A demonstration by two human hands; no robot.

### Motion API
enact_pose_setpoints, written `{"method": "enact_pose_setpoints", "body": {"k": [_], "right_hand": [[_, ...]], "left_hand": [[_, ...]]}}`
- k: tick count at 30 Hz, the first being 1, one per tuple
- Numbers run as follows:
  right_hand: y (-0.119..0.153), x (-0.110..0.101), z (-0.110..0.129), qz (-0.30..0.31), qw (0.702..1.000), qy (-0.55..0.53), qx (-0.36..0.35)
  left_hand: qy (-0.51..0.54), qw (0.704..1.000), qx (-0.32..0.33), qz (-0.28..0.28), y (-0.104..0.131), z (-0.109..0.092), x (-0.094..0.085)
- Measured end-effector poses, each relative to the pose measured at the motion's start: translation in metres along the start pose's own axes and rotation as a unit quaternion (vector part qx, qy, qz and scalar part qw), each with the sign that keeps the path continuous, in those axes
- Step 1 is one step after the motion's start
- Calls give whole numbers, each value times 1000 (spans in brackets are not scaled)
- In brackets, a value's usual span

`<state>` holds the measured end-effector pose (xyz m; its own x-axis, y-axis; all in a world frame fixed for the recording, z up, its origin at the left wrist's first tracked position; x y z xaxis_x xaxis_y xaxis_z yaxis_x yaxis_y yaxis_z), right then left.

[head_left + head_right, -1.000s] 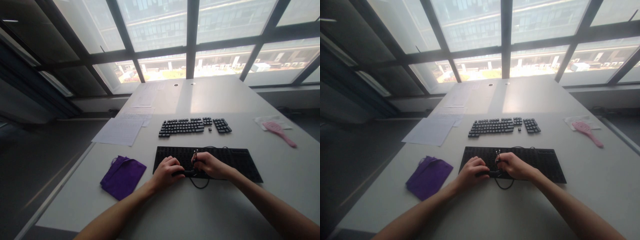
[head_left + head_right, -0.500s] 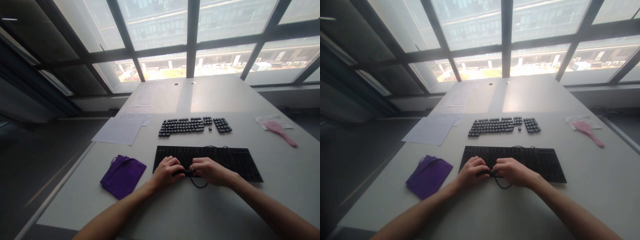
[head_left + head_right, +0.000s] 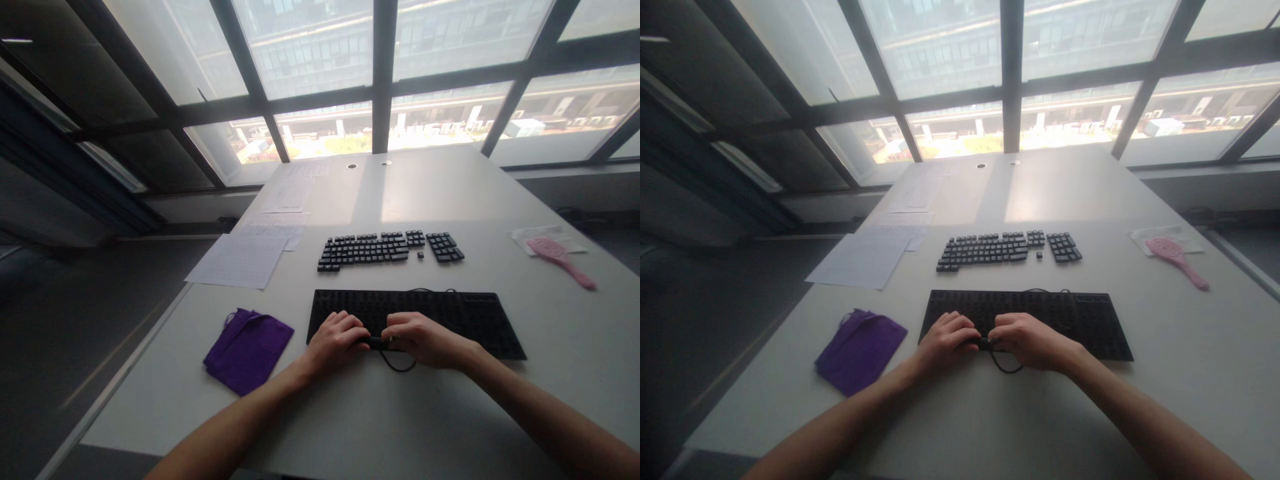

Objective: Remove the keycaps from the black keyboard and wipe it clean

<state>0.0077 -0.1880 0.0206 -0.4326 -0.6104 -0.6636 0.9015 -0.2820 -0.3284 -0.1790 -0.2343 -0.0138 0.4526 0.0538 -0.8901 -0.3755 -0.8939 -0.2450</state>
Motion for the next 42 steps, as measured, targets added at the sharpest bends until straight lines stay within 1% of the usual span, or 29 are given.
{"method": "enact_pose_setpoints", "body": {"k": [3,7,9,12,17,20,23,27,30,32,34,36,38,42], "right_hand": [[2,0,0,3,1000,22,-5],[4,-2,0,0,1000,6,3],[4,-2,-1,-12,1000,-5,4],[1,1,-4,-57,998,-16,10],[-2,7,-10,-145,987,-43,46],[1,8,-15,-176,980,-72,63],[6,8,-22,-195,972,-111,69],[12,4,-32,-254,942,-199,94],[12,3,-34,-277,926,-237,99],[14,2,-37,-308,911,-253,104],[18,0,-42,-360,884,-275,118],[20,-1,-45,-393,861,-295,128],[20,-1,-46,-396,858,-302,129],[18,-3,-43,-385,865,-294,130]], "left_hand": [[3,1000,4,0,0,1,1],[7,1000,0,8,1,1,4],[6,1000,-1,10,1,0,4],[6,1000,-2,12,0,-1,4],[14,1000,-11,19,-3,-1,2],[3,1000,-7,20,-4,-2,2],[-5,1000,-4,15,-4,-3,2],[41,999,-20,4,-4,1,1],[91,995,-39,19,-4,3,-2],[129,989,-68,32,-5,3,-6],[177,978,-108,37,-7,5,-11],[229,962,-148,32,-10,8,-17],[278,943,-179,26,-13,11,-21],[364,902,-230,4,-15,19,-29]]}}
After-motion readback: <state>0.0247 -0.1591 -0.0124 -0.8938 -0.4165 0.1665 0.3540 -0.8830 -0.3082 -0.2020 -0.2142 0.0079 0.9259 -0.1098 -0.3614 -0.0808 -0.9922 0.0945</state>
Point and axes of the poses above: each hand's wrist, its own y-axis away from the middle knuckle, its own x-axis out of the palm, z = x × y, the point moved 5 cm from there along -y, towards the middle knuckle, and after that the axes turned 12 degrees about -x, right-handed, at the moved point
